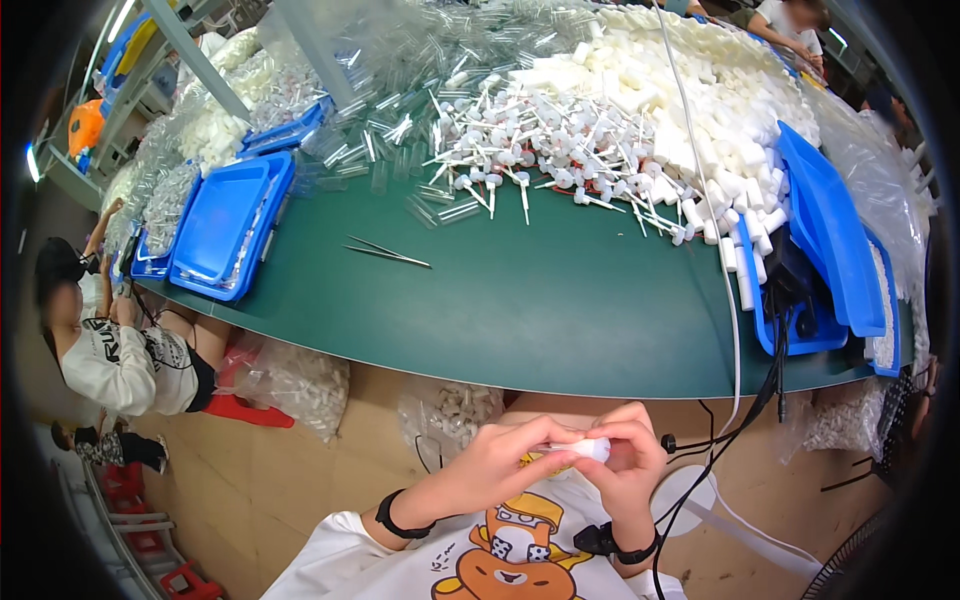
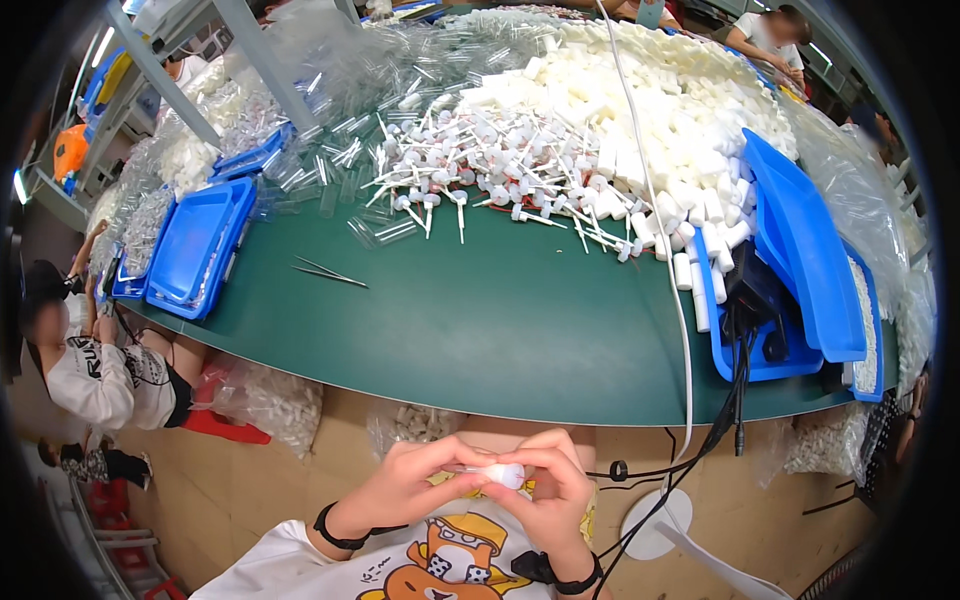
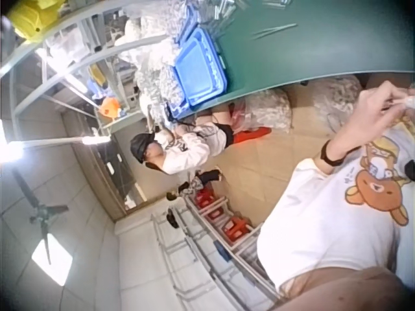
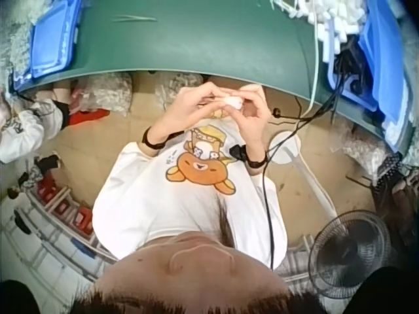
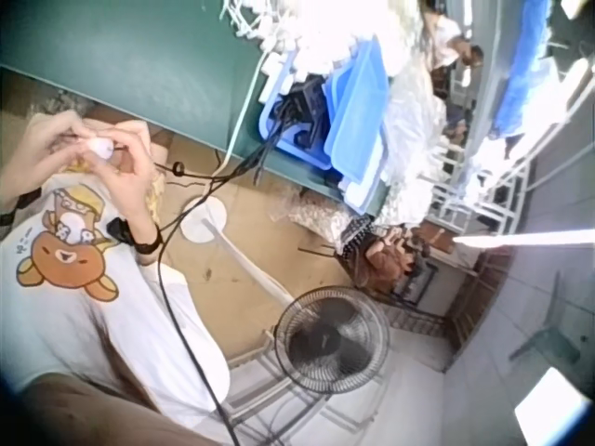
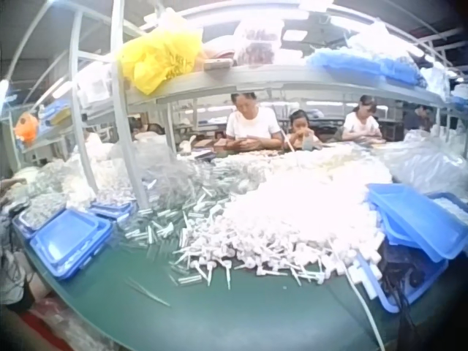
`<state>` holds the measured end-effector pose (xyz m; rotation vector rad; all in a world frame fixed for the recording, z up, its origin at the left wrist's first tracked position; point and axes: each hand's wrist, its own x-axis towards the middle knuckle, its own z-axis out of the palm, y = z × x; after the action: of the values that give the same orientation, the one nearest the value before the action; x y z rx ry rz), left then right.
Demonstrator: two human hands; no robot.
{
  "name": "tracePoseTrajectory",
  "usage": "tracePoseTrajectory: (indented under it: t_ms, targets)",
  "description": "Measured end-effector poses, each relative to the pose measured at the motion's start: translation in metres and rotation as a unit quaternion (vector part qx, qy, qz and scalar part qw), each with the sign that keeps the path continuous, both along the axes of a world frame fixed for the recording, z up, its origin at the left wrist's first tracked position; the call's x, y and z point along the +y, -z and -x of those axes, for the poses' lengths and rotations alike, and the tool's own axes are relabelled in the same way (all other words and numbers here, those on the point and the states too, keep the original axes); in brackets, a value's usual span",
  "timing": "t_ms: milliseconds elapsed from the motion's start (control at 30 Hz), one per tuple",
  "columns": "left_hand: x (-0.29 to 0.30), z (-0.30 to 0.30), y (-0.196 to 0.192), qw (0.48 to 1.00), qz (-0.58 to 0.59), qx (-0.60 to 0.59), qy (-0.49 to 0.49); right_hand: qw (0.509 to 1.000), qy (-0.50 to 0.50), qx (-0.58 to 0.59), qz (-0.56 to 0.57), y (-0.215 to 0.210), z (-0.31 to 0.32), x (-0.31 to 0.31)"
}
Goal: The person assembles small white cylindrical components by inserting a thin white rod into the center of each cylinder. They pick up a cylinder, insert the rod, and place the assembled unit on a pile on the green table. The process is repeated continuously with multiple components.
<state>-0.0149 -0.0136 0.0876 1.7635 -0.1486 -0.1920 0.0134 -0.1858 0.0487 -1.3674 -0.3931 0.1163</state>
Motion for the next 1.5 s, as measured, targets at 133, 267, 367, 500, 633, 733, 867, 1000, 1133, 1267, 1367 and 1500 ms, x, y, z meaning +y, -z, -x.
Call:
tracePoseTrajectory:
  t_ms: [133,267,367,500,633,733,867,1000,1133,1267,1367,1500]
  targets:
    - [0.009,-0.009,-0.012,0.999,-0.036,0.021,0.020,0.997,0.064,-0.039,0.000,0.003,0.006,-0.002]
    - [0.039,-0.030,-0.019,0.985,-0.153,-0.039,-0.071,0.993,0.109,-0.039,-0.032,0.000,0.001,-0.021]
    - [0.066,-0.050,-0.008,0.880,-0.395,-0.203,-0.169,0.994,0.097,-0.008,-0.054,-0.002,-0.001,-0.036]
    - [0.074,-0.072,0.010,0.791,-0.518,-0.249,-0.211,0.995,0.024,0.058,-0.073,-0.009,-0.002,-0.039]
    - [0.071,-0.096,0.023,0.776,-0.555,-0.227,-0.196,0.977,-0.085,0.131,-0.145,-0.007,0.002,-0.042]
    - [0.072,-0.107,0.030,0.765,-0.569,-0.221,-0.204,0.976,-0.101,0.113,-0.155,-0.009,0.002,-0.039]
    - [0.071,-0.110,0.034,0.766,-0.549,-0.238,-0.236,0.981,-0.082,0.102,-0.142,-0.005,0.002,-0.044]
    - [0.071,-0.110,0.033,0.738,-0.561,-0.254,-0.278,0.983,-0.061,0.120,-0.124,-0.005,0.002,-0.048]
    - [0.066,-0.104,0.024,0.754,-0.545,-0.253,-0.266,0.997,-0.021,-0.016,-0.067,-0.005,-0.006,-0.046]
    - [0.040,-0.066,-0.008,0.881,-0.389,-0.223,-0.151,0.995,-0.006,0.029,-0.092,-0.009,-0.004,-0.047]
    - [0.013,-0.029,-0.016,0.971,-0.229,-0.066,-0.021,0.999,-0.014,0.014,-0.048,-0.017,-0.002,-0.044]
    - [0.001,-0.005,-0.008,0.986,-0.128,-0.019,0.107,0.998,-0.025,-0.054,-0.013,-0.023,0.003,-0.040]
